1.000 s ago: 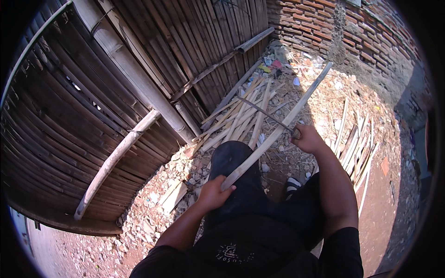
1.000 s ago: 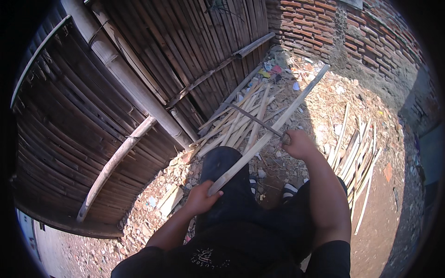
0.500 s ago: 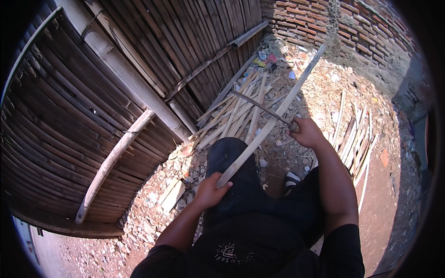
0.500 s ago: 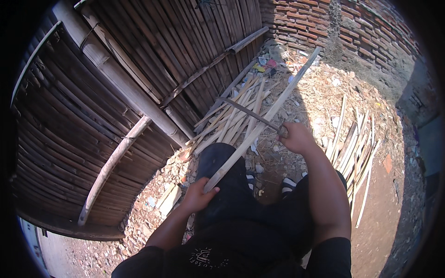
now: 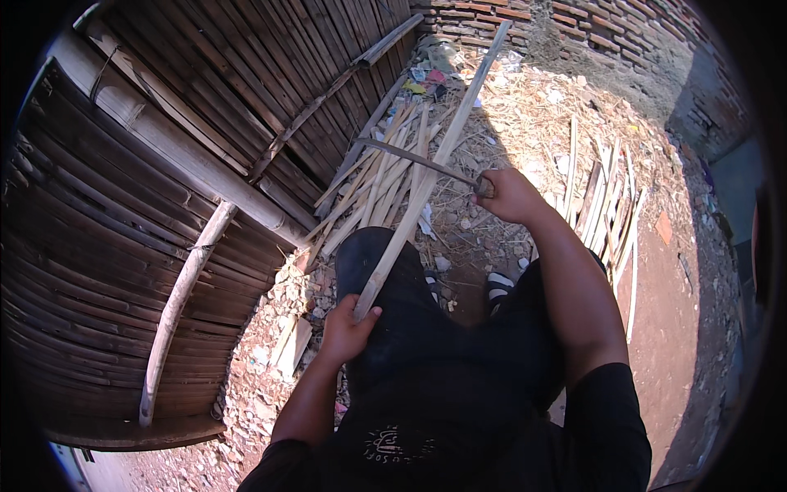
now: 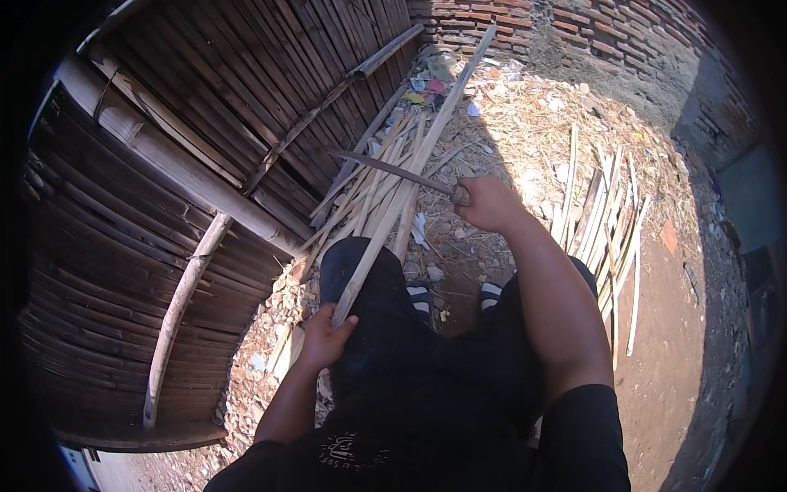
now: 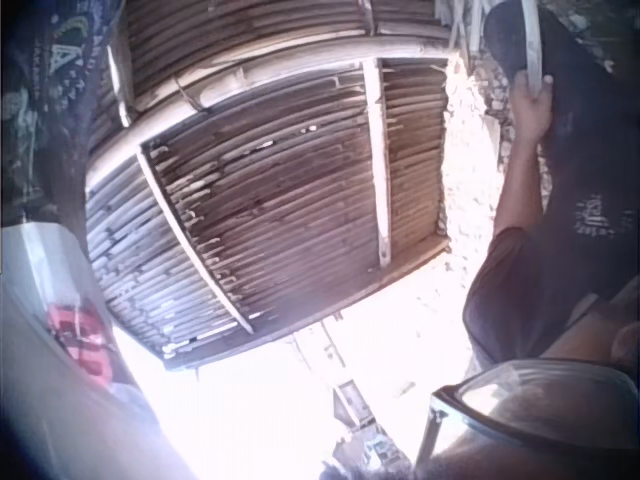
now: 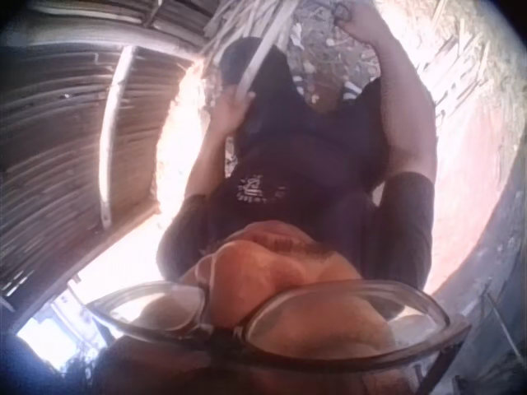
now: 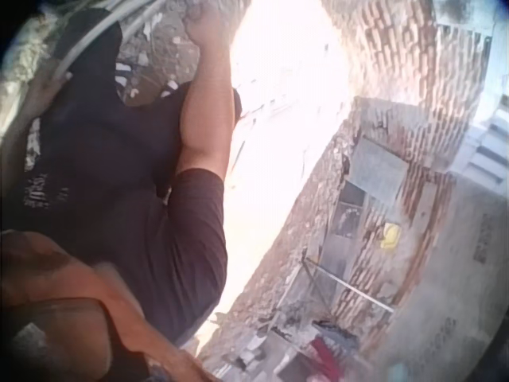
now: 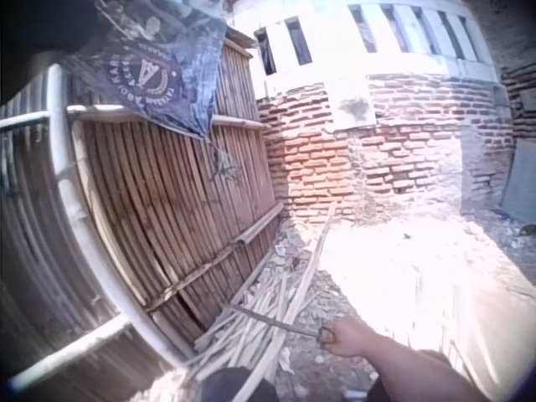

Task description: The person holds a bamboo strip with one hand while using a large blade in the other hand to shave and smooth the surface of the wood. The person picks up different strips from a pile on the ground and shaves them individually.

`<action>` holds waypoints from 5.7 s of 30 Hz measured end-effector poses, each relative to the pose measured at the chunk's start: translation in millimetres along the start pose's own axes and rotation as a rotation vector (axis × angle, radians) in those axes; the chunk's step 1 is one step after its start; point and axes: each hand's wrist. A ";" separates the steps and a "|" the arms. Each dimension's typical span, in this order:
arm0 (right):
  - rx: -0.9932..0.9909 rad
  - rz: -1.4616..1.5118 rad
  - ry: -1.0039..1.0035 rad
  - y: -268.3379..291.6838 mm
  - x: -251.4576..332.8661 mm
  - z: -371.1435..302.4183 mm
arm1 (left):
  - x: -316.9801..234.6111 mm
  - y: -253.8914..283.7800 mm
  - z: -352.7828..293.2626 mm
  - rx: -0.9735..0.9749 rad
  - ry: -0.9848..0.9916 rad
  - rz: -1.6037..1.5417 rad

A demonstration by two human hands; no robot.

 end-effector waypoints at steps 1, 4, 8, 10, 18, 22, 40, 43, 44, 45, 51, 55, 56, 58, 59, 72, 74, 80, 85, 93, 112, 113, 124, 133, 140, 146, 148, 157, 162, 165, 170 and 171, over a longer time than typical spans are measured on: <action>-0.028 0.014 -0.017 0.1 -4.4 -2.6 | 0.9 -2.1 0.3 0.008 -0.007 -0.013; -0.030 0.041 0.107 -8.3 -11.4 -10.5 | -1.2 -3.7 3.6 0.024 -0.031 -0.033; 0.187 -0.078 0.283 -19.4 36.2 -18.1 | -6.8 -1.3 -1.5 -0.024 -0.062 0.046; 0.228 -0.133 0.352 -22.5 38.9 -20.6 | -13.1 -3.5 -4.6 -0.046 -0.052 0.115; 0.020 0.030 0.059 -13.2 -3.6 -1.4 | -8.5 -17.0 -11.7 -0.226 -0.172 0.192; 0.321 0.121 0.177 -25.0 5.9 -14.2 | -14.7 -18.0 -11.7 -0.178 -0.127 0.227; 0.328 -0.113 0.347 -24.7 40.6 -22.2 | -23.3 -9.4 -11.8 -0.108 -0.051 0.235; 0.414 -0.173 0.332 -6.6 53.6 -18.4 | -14.3 -9.0 -12.3 -0.134 -0.099 0.258; 0.348 -0.138 0.275 -4.8 47.1 -16.1 | -8.1 -11.1 -12.0 -0.150 -0.137 0.238; 0.282 -0.106 0.213 -1.2 31.0 -12.0 | -7.3 -12.2 -10.8 -0.162 -0.178 0.216; -0.115 -0.132 0.019 -1.6 -15.2 -7.1 | -17.6 -12.4 -10.1 -0.119 -0.112 0.218; 0.065 -0.131 0.180 -11.9 1.8 -16.7 | -20.5 -10.1 -11.7 -0.106 -0.094 0.212; 0.166 -0.156 0.215 -9.3 18.5 -17.2 | -19.4 -9.1 -12.5 -0.109 -0.092 0.213; 0.245 -0.214 0.297 -12.7 39.1 -21.1 | -18.6 -9.1 -12.6 -0.106 -0.086 0.205; 0.283 -0.240 0.342 -13.2 44.5 -21.3 | -18.5 -8.3 -12.7 -0.104 -0.079 0.198; -0.093 0.001 -0.036 -5.6 -15.8 -9.9 | -19.5 -8.2 -10.3 -0.077 -0.050 0.129; -0.060 -0.025 0.152 -17.7 -14.7 -14.2 | -21.5 -7.0 -9.8 -0.057 -0.035 0.144; 0.240 -0.095 0.303 -10.3 23.4 -17.2 | -16.2 -4.7 -10.9 -0.084 -0.062 0.140; -0.054 0.000 0.049 -16.6 -29.3 -8.1 | -22.6 -1.3 -7.1 -0.033 -0.034 0.139; 0.029 -0.025 0.068 -9.5 -13.8 -15.7 | -22.7 -3.4 -7.8 -0.033 -0.019 0.119; 0.001 -0.022 -0.040 0.5 -11.7 -11.1 | -16.1 -7.4 -9.1 -0.075 -0.059 0.103; 0.021 -0.043 0.039 -5.4 -3.9 -13.3 | -14.1 -7.6 -9.3 -0.078 -0.056 0.098; 0.092 -0.073 0.283 -8.8 11.1 -12.2 | -20.2 -2.7 -10.5 -0.057 -0.047 0.153; 0.055 -0.033 -0.047 9.6 -6.8 -8.2 | -21.4 -3.8 -8.2 -0.042 -0.036 0.167; 0.342 -0.175 0.347 -11.3 51.2 -21.6 | -19.6 -1.4 -10.1 -0.043 -0.009 0.179; -0.014 0.002 0.089 -7.9 -25.1 -7.9 | -23.0 -3.1 -9.5 -0.069 -0.100 0.196; -0.084 0.008 -0.067 6.4 -33.2 -1.9 | -24.2 -3.6 -9.1 -0.070 -0.089 0.203; 0.236 -0.042 0.177 -10.7 16.3 -16.9 | -23.9 0.3 -8.4 -0.011 -0.005 0.137; 0.272 -0.081 0.368 -12.6 44.3 -24.0 | -17.9 0.2 -9.7 -0.011 0.019 0.105; 0.153 -0.013 0.279 -12.9 5.5 -17.2 | -22.9 -1.3 -7.9 -0.020 -0.040 0.167; 0.024 0.002 -0.092 15.8 -11.3 -3.4 | -20.1 -2.8 -7.0 -0.006 0.026 0.124; -0.018 0.015 -0.061 12.1 -15.1 -7.1 | -21.4 -2.8 -6.3 0.004 0.037 0.114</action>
Point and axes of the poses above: each hand's wrist, its own z-axis towards the middle knuckle, its own y-axis out of the back of the hand, x = y × z, and after that the axes turned 10 degrees about -x, right-handed
